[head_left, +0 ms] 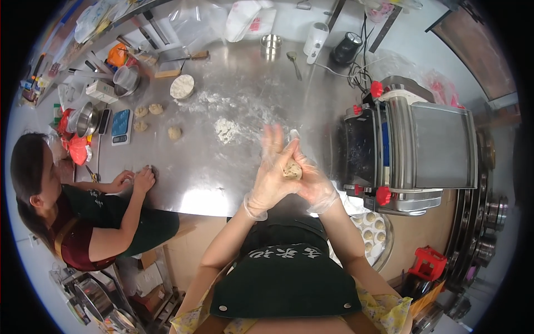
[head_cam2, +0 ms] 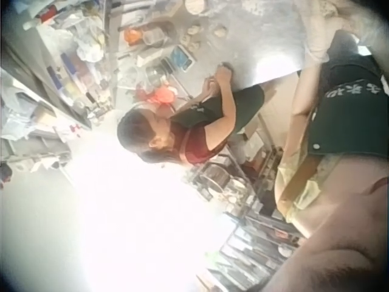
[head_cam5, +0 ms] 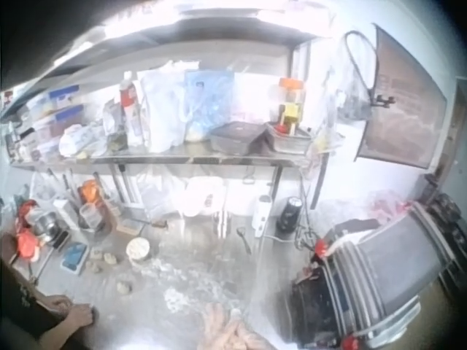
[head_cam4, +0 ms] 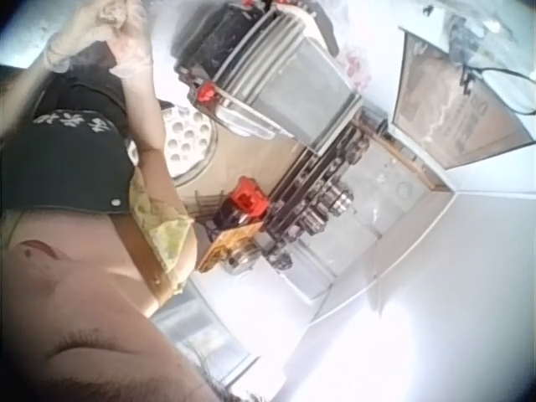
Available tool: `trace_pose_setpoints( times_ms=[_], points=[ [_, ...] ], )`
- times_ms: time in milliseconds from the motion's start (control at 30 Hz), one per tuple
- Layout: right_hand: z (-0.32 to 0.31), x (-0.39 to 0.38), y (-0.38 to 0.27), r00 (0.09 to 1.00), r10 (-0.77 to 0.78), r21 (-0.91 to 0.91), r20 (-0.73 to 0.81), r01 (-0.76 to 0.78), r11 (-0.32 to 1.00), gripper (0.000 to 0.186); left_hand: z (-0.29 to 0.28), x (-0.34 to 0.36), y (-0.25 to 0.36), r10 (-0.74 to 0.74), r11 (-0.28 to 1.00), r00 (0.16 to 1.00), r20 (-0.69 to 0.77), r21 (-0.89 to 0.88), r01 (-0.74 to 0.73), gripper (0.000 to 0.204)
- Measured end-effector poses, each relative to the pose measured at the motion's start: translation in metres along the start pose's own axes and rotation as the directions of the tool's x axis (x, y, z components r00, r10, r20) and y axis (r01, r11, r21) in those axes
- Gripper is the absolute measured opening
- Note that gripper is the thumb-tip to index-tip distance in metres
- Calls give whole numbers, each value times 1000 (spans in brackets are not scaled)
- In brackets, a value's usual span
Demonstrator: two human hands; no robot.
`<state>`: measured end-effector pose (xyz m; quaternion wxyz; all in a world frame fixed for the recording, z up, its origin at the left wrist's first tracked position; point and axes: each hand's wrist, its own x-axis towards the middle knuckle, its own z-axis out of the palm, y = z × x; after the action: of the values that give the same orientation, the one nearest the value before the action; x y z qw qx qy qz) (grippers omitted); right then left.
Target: Manually shaping and rolling dough into round buns on a prep table.
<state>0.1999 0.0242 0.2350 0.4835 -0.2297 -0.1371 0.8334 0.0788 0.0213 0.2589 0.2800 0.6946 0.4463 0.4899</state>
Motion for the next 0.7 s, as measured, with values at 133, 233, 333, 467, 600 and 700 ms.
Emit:
trace_pose_setpoints(
  times_ms=[133, 233, 333, 467, 600, 700],
  points=[
    [9, -8, 10, 996, 33, 98, -89, -24, 995, 47, 20, -26, -5, -496, 653, 858, 132, -594, 469, 55],
    [7, -10, 25, 983, -175, -16, -61, 174, 985, 52, 29, -30, 2, -686, 445, 727, 10, -785, 431, 53],
    [-10, -7, 4, 999, 46, -5, 28, -46, 999, 52, 1, -24, 4, 33, 964, 997, -68, 264, -14, 56],
    [-1, -6, 7, 973, 223, 55, 65, -227, 972, 47, -11, -29, 2, -5, 995, 999, -34, 100, 9, 51],
    [24, -15, 53, 984, -167, 79, -60, 171, 982, 45, -9, -43, 2, -488, 709, 872, -23, -594, 381, 46],
    [41, -12, 70, 983, -179, 5, -44, 179, 984, 47, -30, -53, -8, -538, 696, 839, -88, -607, 382, 48]
  ],
)
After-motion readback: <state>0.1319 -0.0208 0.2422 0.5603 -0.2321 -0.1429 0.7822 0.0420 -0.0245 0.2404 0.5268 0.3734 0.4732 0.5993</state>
